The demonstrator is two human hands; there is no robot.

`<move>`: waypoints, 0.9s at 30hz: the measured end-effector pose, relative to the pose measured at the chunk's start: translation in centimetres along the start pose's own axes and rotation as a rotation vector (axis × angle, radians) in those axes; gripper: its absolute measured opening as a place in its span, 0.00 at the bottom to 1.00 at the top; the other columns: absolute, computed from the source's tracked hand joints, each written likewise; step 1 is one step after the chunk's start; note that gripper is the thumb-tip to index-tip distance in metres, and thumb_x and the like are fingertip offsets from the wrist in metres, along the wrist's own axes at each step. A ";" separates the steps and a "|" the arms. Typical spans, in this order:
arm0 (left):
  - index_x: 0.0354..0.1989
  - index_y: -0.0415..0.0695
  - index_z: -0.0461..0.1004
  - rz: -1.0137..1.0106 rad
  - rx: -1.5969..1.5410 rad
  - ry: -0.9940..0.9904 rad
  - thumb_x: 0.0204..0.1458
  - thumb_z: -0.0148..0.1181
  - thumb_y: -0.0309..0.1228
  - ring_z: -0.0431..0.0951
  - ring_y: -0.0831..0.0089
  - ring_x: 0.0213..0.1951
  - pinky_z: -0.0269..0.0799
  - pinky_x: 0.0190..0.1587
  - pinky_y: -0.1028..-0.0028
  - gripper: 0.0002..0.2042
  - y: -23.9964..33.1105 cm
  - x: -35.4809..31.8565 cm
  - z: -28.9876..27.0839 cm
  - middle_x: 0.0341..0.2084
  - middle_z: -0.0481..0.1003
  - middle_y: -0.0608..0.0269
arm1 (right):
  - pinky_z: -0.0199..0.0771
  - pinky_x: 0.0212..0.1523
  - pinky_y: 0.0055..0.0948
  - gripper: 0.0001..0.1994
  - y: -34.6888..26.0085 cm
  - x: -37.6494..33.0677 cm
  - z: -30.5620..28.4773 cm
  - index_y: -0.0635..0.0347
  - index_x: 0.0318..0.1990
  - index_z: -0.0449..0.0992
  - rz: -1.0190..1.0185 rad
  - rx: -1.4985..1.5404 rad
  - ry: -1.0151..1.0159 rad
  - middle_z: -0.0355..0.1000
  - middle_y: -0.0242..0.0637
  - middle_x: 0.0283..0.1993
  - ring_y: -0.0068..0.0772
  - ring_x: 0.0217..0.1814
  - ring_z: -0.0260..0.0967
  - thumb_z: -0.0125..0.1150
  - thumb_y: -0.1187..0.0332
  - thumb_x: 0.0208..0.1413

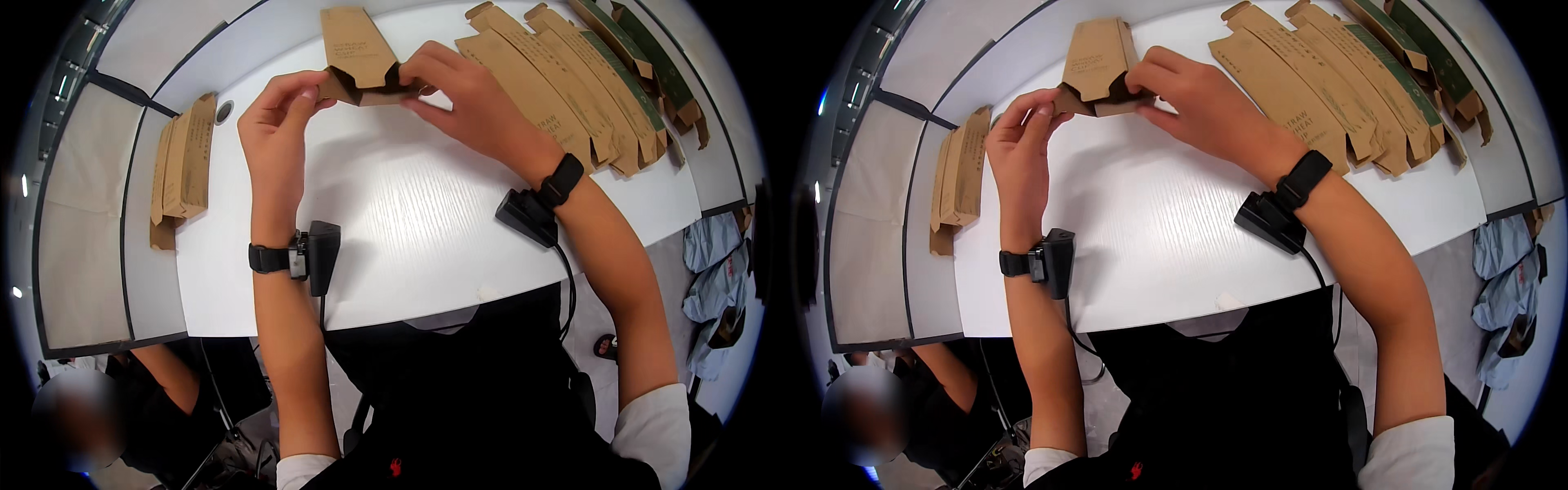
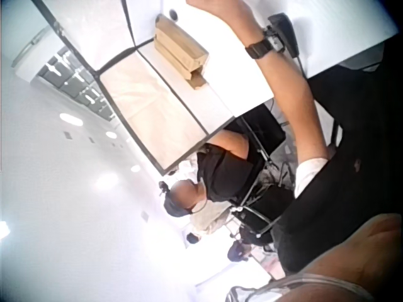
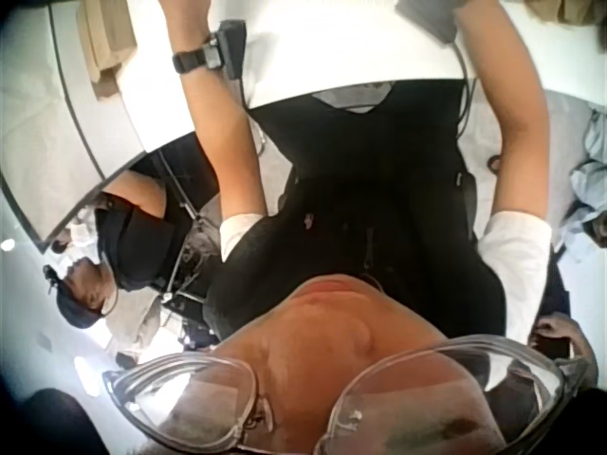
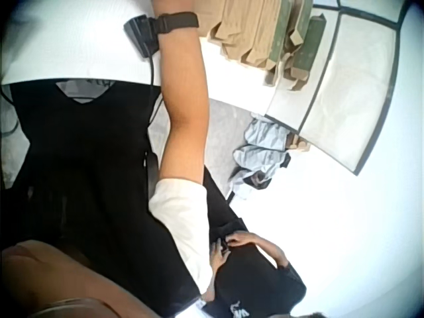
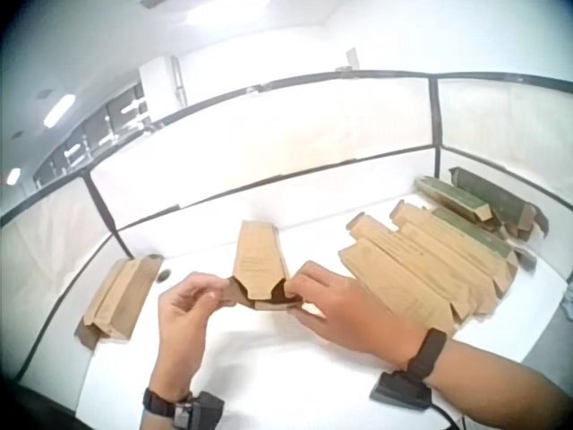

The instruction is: The person folds cardboard boxes by hand on a desk, assembling flat sheets into three-dimensional rectangular containers and stacking them aside.

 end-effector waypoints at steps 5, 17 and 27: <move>0.45 0.39 0.79 0.233 0.290 -0.084 0.47 0.69 0.16 0.79 0.73 0.36 0.80 0.43 0.74 0.16 2.0 -0.6 1.9 0.43 0.75 0.63 | 0.82 0.39 0.29 0.10 0.1 -0.1 -1.4 0.63 0.42 0.75 0.010 0.070 0.207 0.74 0.37 0.40 0.35 0.37 0.80 0.68 0.78 0.54; 0.47 0.40 0.73 0.301 0.247 0.014 0.47 0.64 0.15 0.75 0.77 0.35 0.82 0.40 0.74 0.17 1.4 -2.0 4.5 0.33 0.70 0.65 | 0.82 0.38 0.28 0.16 0.5 -0.9 -1.1 0.61 0.49 0.72 0.130 0.219 0.297 0.74 0.39 0.40 0.34 0.35 0.78 0.66 0.80 0.54; 0.52 0.36 0.78 -0.042 0.147 0.051 0.59 0.62 0.20 0.74 0.78 0.36 0.75 0.40 0.74 0.13 -4.2 -1.2 1.8 0.32 0.72 0.67 | 0.79 0.56 0.34 0.24 1.9 -1.3 2.3 0.57 0.61 0.71 0.295 0.548 0.109 0.71 0.35 0.50 0.26 0.58 0.69 0.65 0.75 0.56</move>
Point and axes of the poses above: each hand's wrist, its own x-axis towards the middle knuckle, its own z-axis out of the palm, y = z × x, the point moved 10 cm from there along x, towards the middle knuckle
